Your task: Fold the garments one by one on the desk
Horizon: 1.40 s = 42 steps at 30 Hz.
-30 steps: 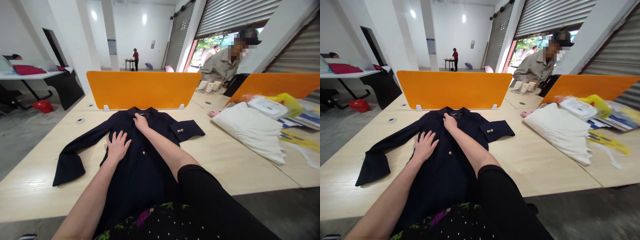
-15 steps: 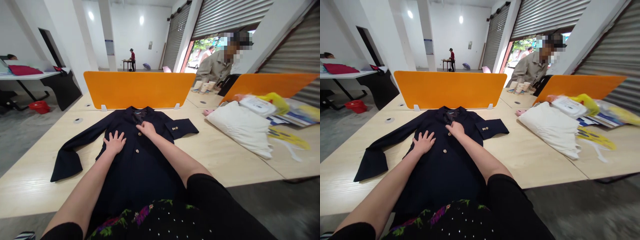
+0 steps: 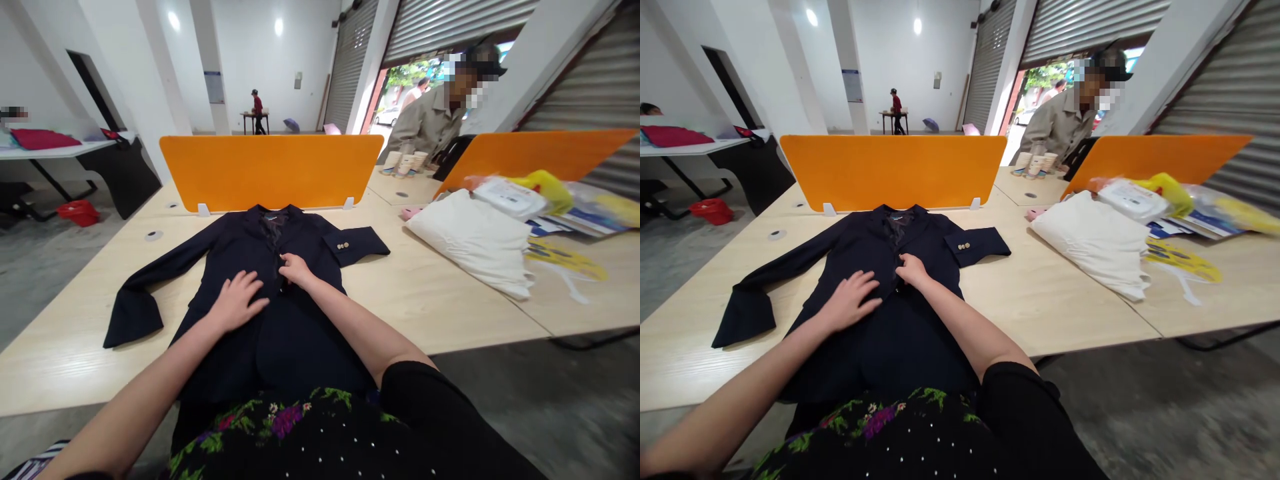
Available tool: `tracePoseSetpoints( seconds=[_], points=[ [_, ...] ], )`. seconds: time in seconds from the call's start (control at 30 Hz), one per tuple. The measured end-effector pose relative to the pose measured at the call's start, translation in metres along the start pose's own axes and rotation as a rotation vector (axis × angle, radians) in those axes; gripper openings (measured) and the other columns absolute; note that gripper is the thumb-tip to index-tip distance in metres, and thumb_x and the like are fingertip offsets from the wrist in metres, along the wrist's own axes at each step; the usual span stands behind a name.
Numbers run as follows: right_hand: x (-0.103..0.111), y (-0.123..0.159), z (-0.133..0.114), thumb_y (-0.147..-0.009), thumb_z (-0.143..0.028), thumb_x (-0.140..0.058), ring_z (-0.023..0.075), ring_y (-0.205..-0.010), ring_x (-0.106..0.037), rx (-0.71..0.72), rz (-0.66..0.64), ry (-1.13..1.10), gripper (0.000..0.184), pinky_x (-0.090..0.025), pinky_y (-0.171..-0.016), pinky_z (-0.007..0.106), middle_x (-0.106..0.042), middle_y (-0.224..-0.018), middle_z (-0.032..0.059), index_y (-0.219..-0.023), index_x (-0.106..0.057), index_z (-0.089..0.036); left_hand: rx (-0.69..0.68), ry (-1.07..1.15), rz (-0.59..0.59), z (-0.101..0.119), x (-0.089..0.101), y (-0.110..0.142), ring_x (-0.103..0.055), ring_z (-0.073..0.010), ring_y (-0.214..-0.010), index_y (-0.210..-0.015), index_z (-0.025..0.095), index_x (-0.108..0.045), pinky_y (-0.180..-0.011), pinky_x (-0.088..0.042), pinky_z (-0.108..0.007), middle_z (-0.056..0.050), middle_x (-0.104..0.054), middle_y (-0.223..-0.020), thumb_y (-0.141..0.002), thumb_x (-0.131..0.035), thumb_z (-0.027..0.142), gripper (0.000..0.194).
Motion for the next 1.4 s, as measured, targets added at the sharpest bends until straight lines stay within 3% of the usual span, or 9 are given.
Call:
tracePoseSetpoints(
  seconds=[0.17, 0.33, 0.43, 0.53, 0.7, 0.87, 1.03, 1.3, 1.4],
  points=[
    [-0.006, -0.001, -0.024, -0.081, -0.016, -0.052, 0.0224, -0.103, -0.063, 0.144, 0.056, 0.112, 0.041, -0.046, -0.086, 0.028, -0.069, -0.108, 0.0093, -0.121, -0.061, -0.014, -0.104, -0.086, -0.081, 0.047, -0.024, 0.025, -0.016, -0.0392, -0.143, -0.146, 0.017, -0.037, -0.114, -0.015, -0.061, -0.011, -0.024, -0.157, -0.089, -0.043, 0.034, 0.059],
    [-0.027, 0.0, -0.031, -0.089, -0.03, -0.052, 0.0213, -0.101, -0.062, 0.216, -0.049, 0.121, 0.031, -0.045, -0.083, 0.027, -0.069, -0.106, 0.0077, -0.114, -0.066, -0.017, -0.124, 0.106, -0.045, 0.036, -0.019, 0.022, -0.028, -0.0296, -0.141, -0.135, 0.015, -0.049, -0.116, -0.021, -0.052, -0.012, -0.04, -0.149, -0.091, -0.036, 0.024, 0.046],
    [-0.029, 0.009, -0.024, -0.095, -0.034, -0.047, 0.0167, -0.103, -0.06, 0.329, -0.056, 0.049, 0.031, -0.042, -0.087, 0.025, -0.067, -0.106, 0.004, -0.115, -0.067, -0.021, -0.014, 0.313, 0.131, 0.019, 0.0, 0.038, -0.052, -0.0209, -0.123, -0.127, 0.016, -0.053, -0.106, -0.04, -0.04, -0.011, -0.057, -0.13, -0.094, -0.034, 0.028, 0.039],
    [-0.028, 0.024, -0.019, -0.093, -0.03, -0.054, 0.0139, -0.097, -0.059, 0.425, -0.089, 0.05, 0.026, -0.042, -0.086, 0.024, -0.063, -0.104, 0.0024, -0.114, -0.068, -0.023, -0.04, 0.328, 0.25, 0.022, 0.018, 0.068, -0.053, -0.0211, -0.121, -0.126, 0.017, -0.052, -0.103, -0.044, -0.038, -0.011, -0.057, -0.128, -0.095, -0.039, 0.036, 0.039],
    [-0.024, 0.067, -0.026, -0.09, -0.035, -0.059, 0.0208, -0.101, -0.054, 0.609, -0.083, 0.215, 0.028, -0.043, -0.087, 0.034, -0.059, -0.113, 0.0059, -0.114, -0.069, -0.027, -0.476, 0.074, -0.048, 0.066, 0.006, 0.114, -0.026, -0.0295, -0.142, -0.141, 0.025, -0.041, -0.114, -0.024, -0.052, -0.009, -0.041, -0.149, -0.086, -0.054, 0.053, 0.063],
    [-0.018, 0.111, -0.017, -0.091, -0.036, -0.057, 0.0265, -0.127, -0.042, 0.618, -0.079, 0.272, 0.05, -0.035, -0.105, 0.048, -0.042, -0.145, 0.0097, -0.139, -0.048, -0.026, -0.444, -0.189, -0.074, 0.073, -0.006, 0.129, -0.03, -0.0326, -0.139, -0.146, 0.023, -0.033, -0.108, -0.031, -0.055, -0.01, -0.033, -0.154, -0.087, -0.052, 0.024, 0.062],
    [-0.002, 0.117, 0.025, -0.094, -0.05, -0.046, 0.0327, -0.14, -0.026, 0.356, -0.006, 0.35, 0.053, -0.018, -0.11, 0.063, -0.036, -0.151, 0.0101, -0.14, -0.046, -0.025, -0.469, -0.316, -0.104, 0.083, -0.003, 0.126, -0.059, -0.0277, -0.109, -0.129, 0.012, -0.052, -0.084, -0.049, -0.04, -0.017, -0.059, -0.128, -0.084, -0.034, 0.001, 0.05],
    [0.008, 0.14, 0.032, -0.09, -0.055, -0.051, 0.0296, -0.13, -0.04, 0.506, -0.077, 0.331, 0.051, -0.036, -0.103, 0.049, -0.049, -0.143, 0.0077, -0.132, -0.056, -0.026, -0.169, 0.266, -0.354, 0.1, 0.043, 0.115, -0.063, -0.0162, -0.08, -0.093, 0.017, -0.062, -0.071, -0.046, -0.026, -0.004, -0.066, -0.087, -0.09, -0.039, 0.015, 0.024],
    [0.017, 0.132, 0.029, -0.091, -0.048, -0.053, 0.0232, -0.117, -0.053, 0.561, -0.134, 0.21, 0.037, -0.043, -0.098, 0.039, -0.062, -0.127, 0.0048, -0.118, -0.066, -0.027, -0.274, 0.509, -0.611, 0.113, 0.063, 0.116, -0.063, -0.0143, -0.076, -0.095, 0.021, -0.065, -0.067, -0.045, -0.022, -0.001, -0.068, -0.085, -0.091, -0.048, 0.036, 0.023]
  ],
)
Point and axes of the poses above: each hand's wrist, its own y-axis away from the middle knuckle, its own x-axis out of the back of the hand, z = x × y, the point moved 6 cm from there along -y, towards the middle knuckle
